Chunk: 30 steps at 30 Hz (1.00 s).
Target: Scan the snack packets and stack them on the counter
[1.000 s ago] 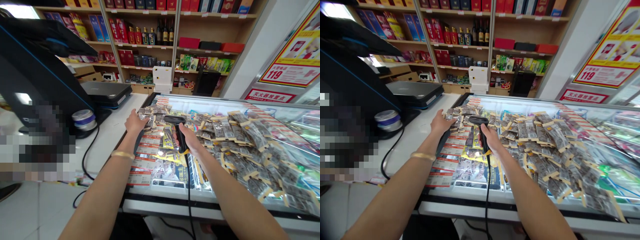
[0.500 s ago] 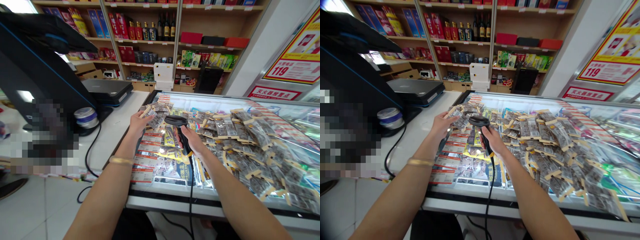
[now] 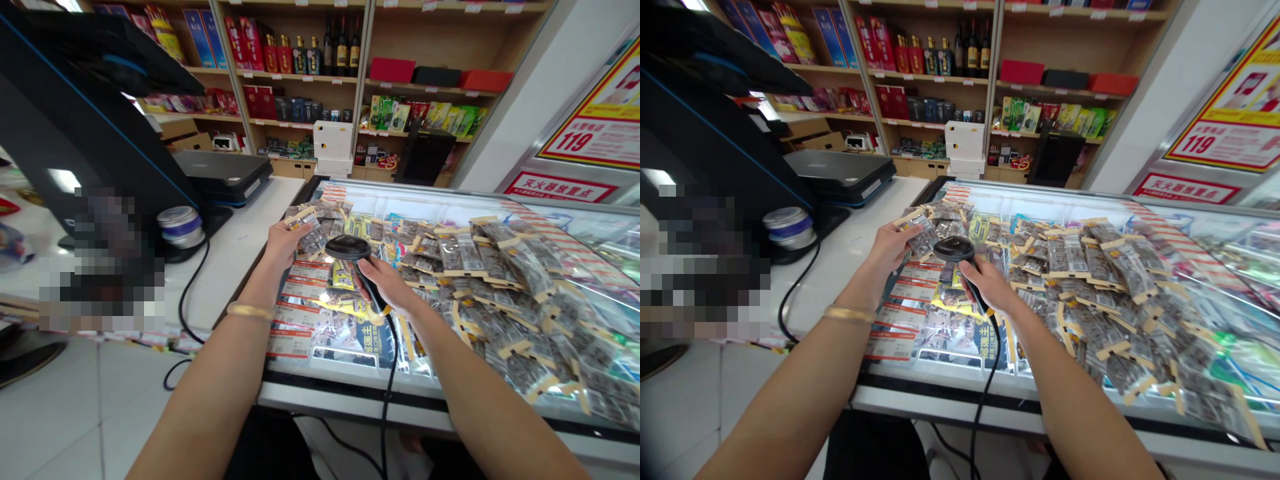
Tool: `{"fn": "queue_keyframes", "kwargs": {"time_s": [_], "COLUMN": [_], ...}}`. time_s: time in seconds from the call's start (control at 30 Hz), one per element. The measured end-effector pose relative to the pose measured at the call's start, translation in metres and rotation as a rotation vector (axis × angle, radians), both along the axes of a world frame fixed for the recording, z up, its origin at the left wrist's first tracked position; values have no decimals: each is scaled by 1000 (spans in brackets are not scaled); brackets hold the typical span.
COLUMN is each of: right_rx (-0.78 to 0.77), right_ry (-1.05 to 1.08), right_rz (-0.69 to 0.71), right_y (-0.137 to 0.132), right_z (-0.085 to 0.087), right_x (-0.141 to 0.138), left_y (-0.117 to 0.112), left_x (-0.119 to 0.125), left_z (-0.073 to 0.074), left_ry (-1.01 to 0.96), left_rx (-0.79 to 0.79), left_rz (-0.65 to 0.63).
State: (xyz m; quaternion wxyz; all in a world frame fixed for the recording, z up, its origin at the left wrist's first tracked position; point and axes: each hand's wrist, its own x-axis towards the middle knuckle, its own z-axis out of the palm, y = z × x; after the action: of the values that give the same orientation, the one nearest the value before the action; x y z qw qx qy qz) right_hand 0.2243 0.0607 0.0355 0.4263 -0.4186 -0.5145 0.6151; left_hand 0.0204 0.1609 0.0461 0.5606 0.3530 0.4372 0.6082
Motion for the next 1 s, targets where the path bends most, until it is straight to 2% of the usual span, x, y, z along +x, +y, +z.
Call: {"fn": "queue_keyframes", "kwargs": {"time_s": [0.4, 0.53, 0.67, 0.8, 1.0], "right_rx": [-34, 20, 70, 113, 157], "right_ry": [50, 93, 127, 154, 188], "right_rz": [-91, -154, -229, -375, -480], "right_y": [2, 3, 0, -9, -26], "right_z": [-5, -1, 16, 32, 37], "right_x": [-3, 3, 31, 72, 122], "left_y": [-1, -1, 1, 0, -6], "left_x": [1, 11, 42, 90, 166], "left_z": [2, 6, 15, 25, 26], "left_ry": [6, 9, 42, 98, 139], "left_rx": [-4, 6, 14, -10, 8], "left_rz": [17, -15, -72, -162, -308]}}
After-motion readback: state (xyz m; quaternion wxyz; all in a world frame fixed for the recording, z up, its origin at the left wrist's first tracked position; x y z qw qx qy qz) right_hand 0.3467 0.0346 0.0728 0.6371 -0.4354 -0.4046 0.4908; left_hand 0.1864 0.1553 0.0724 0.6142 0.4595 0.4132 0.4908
